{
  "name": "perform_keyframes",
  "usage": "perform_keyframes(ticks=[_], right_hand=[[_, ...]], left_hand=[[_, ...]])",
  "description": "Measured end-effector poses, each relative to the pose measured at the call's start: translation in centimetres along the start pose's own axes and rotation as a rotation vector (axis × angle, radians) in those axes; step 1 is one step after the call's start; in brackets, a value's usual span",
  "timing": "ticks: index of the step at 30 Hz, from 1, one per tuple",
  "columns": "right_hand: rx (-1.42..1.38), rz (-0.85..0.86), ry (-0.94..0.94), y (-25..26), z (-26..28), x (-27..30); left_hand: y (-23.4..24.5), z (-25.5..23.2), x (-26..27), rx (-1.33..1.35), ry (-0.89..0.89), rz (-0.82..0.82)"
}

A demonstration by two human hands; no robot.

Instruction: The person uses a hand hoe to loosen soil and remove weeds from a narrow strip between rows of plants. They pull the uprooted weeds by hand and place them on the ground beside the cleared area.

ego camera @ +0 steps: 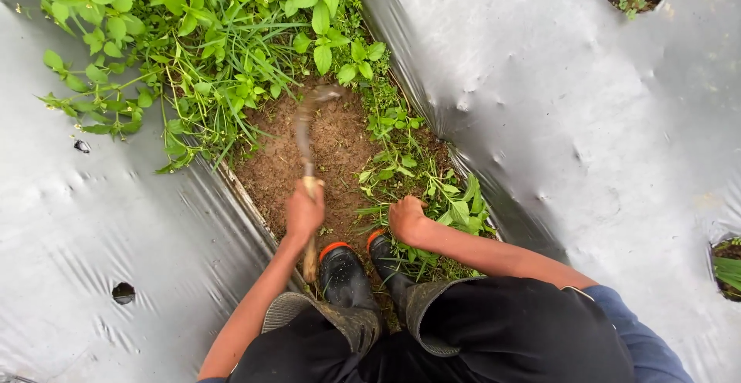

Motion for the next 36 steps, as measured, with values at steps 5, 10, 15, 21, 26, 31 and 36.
perform_keyframes(ticks=[5,10,15,21,26,31,36], right_hand=[[-0.055,0.004,0.131,3.4,-3.4,1.8],[-0.436,-0.51,-0.019,19.0,-10.3,8.7],[0.017,-0.808,-0.511,22.4,-12.7,1.8],[0.202,-0.527,-0.499,14.9,-11.7,-14.7],[0.159,-0.549,-0.34,14.0,-10.0,-11.9],[0.016,-0.367,-0.017,3.8,1.4,-8.2],[-0.01,-0.331,-0.012,1.8,1.1,-6.7]], left_hand=[[0.1,1.1,1.0,-0.248,-0.131,0.215],[-1.5,4.8,-0.1,-0.013,0.025,-0.098],[-0.3,5.4,-0.3,-0.004,0.105,-0.29],[-2.3,15.0,-2.9,-0.512,0.026,-0.504],[0.4,9.6,-1.6,-0.729,-0.238,-0.6],[0.0,9.4,-2.0,-0.767,-0.393,-0.76],[0.0,9.2,-2.0,-0.772,-0.386,-0.799]])
Point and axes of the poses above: each hand's wrist, its own x-axis away from the middle knuckle, its own y-axis out of the back of the hand, z = x × y, the point moved 1 cm from there along -x, towards the middle knuckle, and after that the axes turned 9 degrees about -y, right-handed, at the moved point
